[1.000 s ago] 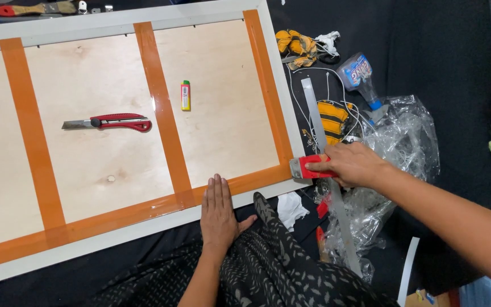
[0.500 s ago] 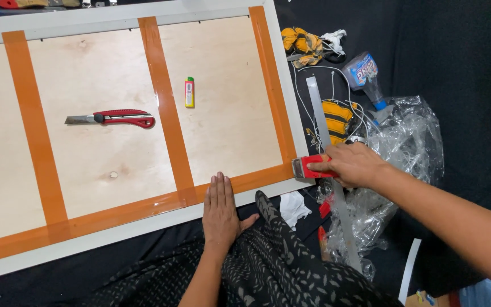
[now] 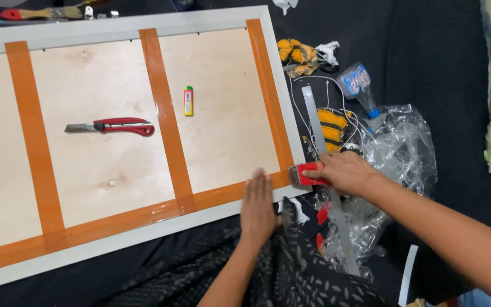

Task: Applying strips of double-sided tape to the back of a picture frame and smoothing them with a cloth.

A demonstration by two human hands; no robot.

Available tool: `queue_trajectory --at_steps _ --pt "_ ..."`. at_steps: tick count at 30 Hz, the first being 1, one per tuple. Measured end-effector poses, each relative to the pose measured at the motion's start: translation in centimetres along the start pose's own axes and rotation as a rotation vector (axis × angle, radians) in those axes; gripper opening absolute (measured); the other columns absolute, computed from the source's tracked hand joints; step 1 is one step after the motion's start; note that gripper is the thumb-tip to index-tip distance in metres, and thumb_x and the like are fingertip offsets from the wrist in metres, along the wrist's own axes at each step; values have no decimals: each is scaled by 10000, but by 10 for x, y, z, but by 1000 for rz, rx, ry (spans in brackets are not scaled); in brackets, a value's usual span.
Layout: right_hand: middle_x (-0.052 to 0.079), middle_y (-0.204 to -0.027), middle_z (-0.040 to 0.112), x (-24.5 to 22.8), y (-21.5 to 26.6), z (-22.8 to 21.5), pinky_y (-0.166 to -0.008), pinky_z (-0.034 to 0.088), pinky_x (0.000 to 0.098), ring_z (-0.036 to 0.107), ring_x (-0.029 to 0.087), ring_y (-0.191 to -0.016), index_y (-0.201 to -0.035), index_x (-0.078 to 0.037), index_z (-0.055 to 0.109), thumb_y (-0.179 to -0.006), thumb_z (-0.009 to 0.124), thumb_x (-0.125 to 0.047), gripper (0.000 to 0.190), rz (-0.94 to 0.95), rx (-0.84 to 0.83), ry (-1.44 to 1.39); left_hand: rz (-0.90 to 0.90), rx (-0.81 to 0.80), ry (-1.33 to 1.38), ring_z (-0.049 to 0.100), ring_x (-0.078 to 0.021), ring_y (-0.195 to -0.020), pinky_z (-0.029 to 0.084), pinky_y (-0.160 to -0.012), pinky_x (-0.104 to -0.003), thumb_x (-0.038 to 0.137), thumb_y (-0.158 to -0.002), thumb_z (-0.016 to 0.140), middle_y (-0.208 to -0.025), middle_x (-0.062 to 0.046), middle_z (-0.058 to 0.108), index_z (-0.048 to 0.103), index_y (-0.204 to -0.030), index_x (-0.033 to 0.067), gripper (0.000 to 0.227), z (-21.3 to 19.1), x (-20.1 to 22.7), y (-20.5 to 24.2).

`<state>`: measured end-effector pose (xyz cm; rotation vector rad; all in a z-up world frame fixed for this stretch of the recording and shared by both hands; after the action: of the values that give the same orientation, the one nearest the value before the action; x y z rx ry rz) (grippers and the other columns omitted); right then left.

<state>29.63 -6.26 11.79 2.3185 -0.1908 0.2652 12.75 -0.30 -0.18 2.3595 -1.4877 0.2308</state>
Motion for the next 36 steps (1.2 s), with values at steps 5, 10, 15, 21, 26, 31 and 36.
queue_trajectory --at_steps 5,10,15,21,26,31,36 --pt "31 -1056 675 -3 5 -3 -848 570 319 690 203 -987 -1347 -496 619 -892 701 -303 501 18 10 -41 75 -370 210 -61 -457 -1579 -60 -1264 -557 834 -805 472 -1693 -315 6 -12 -1653 57 1249 -24 44 -17" --pt "13 -1067 665 -1 3 -5 -816 565 307 686 186 -990 -1376 -505 594 -886 720 -370 523 23 -41 -15 110 -447 200 -99 -520 -1563 -24 -1241 -623 792 -787 535 -1683 -346 -51 -45 -1671 275 1178 -29 46 -15" --pt "42 -1078 656 -3 6 -6 -815 577 331 689 215 -986 -1401 -488 575 -893 704 -367 538 32 -65 14 75 -525 190 -155 -535 -1549 -55 -1218 -650 783 -701 610 -1677 -356 -107 -74 -1664 330 1266 -17 49 -21" --pt "47 -1081 663 -2 1 0 -797 577 339 704 219 -978 -1419 -479 567 -904 676 -352 542 50 -143 39 15 -620 174 -195 -563 -1526 -50 -1174 -715 448 -944 625 -1657 -393 -156 -143 -1649 364 1046 -59 55 -18" --pt "65 -1064 655 -2 -2 -2 -772 574 359 706 243 -952 -1431 -455 565 -897 668 -333 558 48 -146 60 -12 -643 160 -201 -574 -1518 -64 -1144 -753 357 -1005 590 -1650 -402 -174 -180 -1635 384 995 -74 56 -17" --pt "75 -1054 671 -6 -1 -6 -755 580 368 715 248 -934 -1391 -449 609 -907 676 -313 507 49 -122 80 -17 -648 182 -197 -597 -1507 -52 -1132 -774 262 -1030 581 -1623 -436 -184 -204 -1627 353 991 -69 59 -20" --pt "88 -1029 683 -8 -13 3 -696 573 373 714 254 -894 -1348 -393 657 -942 619 -247 433 26 -84 142 0 -654 180 -211 -598 -1503 -47 -1126 -781 267 -1028 594 -1623 -432 -201 -194 -1635 338 998 -85 57 -18"
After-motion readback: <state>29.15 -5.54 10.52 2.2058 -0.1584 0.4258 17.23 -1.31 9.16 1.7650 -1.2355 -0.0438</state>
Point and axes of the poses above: each hand's wrist, its own y-axis away from the middle knuckle, its own z-axis out of the palm, x = y × z, the point moved 7 cm from there along -y, towards the middle knuckle
